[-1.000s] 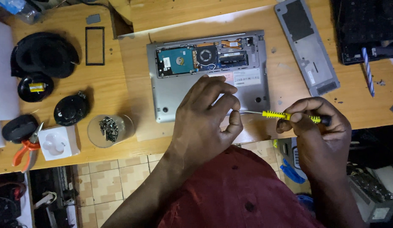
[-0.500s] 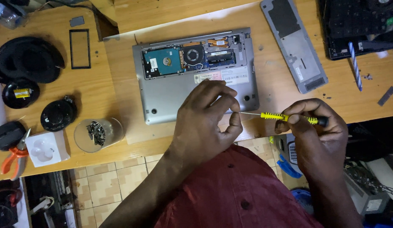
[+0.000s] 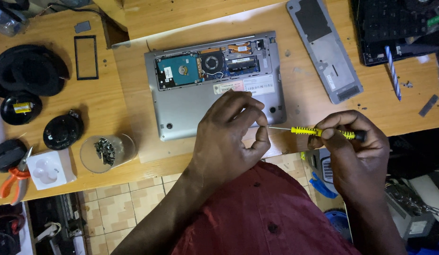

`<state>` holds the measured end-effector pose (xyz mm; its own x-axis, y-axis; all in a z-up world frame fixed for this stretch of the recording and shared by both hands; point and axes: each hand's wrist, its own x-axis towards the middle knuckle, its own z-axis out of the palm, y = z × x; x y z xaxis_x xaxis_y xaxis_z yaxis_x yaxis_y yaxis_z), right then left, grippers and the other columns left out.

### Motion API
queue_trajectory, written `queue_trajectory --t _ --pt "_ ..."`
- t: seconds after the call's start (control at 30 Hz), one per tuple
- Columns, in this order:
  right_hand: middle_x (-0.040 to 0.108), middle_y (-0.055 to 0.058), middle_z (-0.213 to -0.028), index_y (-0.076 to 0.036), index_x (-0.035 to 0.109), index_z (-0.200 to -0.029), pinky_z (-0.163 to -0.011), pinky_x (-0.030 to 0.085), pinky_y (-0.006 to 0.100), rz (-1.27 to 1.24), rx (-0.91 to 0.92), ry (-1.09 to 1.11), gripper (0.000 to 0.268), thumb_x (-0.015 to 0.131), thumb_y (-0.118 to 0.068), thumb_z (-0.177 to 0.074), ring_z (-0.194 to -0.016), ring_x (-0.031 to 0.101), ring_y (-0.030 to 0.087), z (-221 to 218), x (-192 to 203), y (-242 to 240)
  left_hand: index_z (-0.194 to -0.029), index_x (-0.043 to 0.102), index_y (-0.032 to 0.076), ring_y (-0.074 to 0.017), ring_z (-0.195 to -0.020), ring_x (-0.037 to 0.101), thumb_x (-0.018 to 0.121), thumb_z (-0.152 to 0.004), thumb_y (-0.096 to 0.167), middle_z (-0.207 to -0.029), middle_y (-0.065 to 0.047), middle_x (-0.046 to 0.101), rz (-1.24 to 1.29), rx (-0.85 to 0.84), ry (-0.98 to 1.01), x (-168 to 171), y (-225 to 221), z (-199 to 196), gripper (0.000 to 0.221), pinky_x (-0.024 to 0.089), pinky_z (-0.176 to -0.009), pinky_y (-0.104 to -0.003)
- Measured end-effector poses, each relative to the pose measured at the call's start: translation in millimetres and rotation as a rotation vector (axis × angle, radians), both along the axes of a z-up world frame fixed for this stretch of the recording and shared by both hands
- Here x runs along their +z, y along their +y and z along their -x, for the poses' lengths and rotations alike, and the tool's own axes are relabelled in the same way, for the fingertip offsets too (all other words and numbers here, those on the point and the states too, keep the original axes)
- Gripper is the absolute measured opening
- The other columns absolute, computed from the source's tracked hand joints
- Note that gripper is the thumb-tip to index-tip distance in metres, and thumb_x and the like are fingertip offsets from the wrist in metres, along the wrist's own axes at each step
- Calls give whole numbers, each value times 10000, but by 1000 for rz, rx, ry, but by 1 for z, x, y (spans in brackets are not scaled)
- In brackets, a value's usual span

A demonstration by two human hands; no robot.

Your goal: A person is disassembling and repairing a laptop on a workbench using a screwdriver.

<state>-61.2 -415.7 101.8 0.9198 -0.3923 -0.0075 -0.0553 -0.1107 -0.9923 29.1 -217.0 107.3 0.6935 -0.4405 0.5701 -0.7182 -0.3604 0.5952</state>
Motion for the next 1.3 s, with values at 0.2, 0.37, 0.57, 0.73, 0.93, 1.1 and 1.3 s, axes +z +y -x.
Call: queue_trajectory --t 0.2,0.37,0.57,0.73,0.93,1.1,1.3 --pt "665 119 -861 -11 619 -1009 -768 569 304 98 80 0 37 599 -32 -985 -769 668 186 0 7 -2 -902 640 50 -284 -1001 622 671 -806 4 -1001 -81 652 -21 -11 13 -6 2 -1 111 554 -888 -411" --pt "694 84 -1007 -27 667 -1032 -741 574 261 268 145 102 84 670 -31 -948 -856 667 150 3 3 -8 -910 653 46 -271 -964 627 688 -789 43 -985 -94 674 -30 -63 114 -18 4 4 126 545 -804 -403" --pt "685 87 -986 -29 665 -1018 -726 502 275 327 124 127 111 622 17 -927 -837 625 160 8 1 -7 -905 638 125 -223 -988 635 688 -783 53 -970 -18 672 -14 -23 243 -28 10 12 151 548 -781 -379" --pt "683 62 -942 -35 676 -984 -707 514 251 268 135 153 73 640 5 -936 -782 628 124 8 -5 -2 -916 645 124 -220 -957 637 697 -790 58 -954 -7 683 -16 -53 272 -32 15 16 152 537 -788 -362" --pt "702 78 -934 -27 671 -1005 -737 545 258 265 160 142 58 658 -24 -948 -807 668 136 7 -6 0 -895 644 127 -211 -939 634 689 -779 66 -920 12 682 -21 2 275 -35 17 18 139 539 -772 -357" --pt "694 68 -876 -27 666 -1000 -705 532 250 247 155 151 51 658 -37 -950 -760 661 124 3 -5 4 -902 638 141 -210 -946 637 679 -776 88 -917 20 689 -45 12 306 -35 21 17 143 533 -741 -367" --pt "712 66 -937 -41 667 -966 -693 532 261 250 196 139 46 644 -13 -937 -771 650 126 -2 -2 8 -877 636 129 -212 -935 643 677 -770 53 -915 10 684 0 22 287 -34 26 16 137 543 -754 -362"
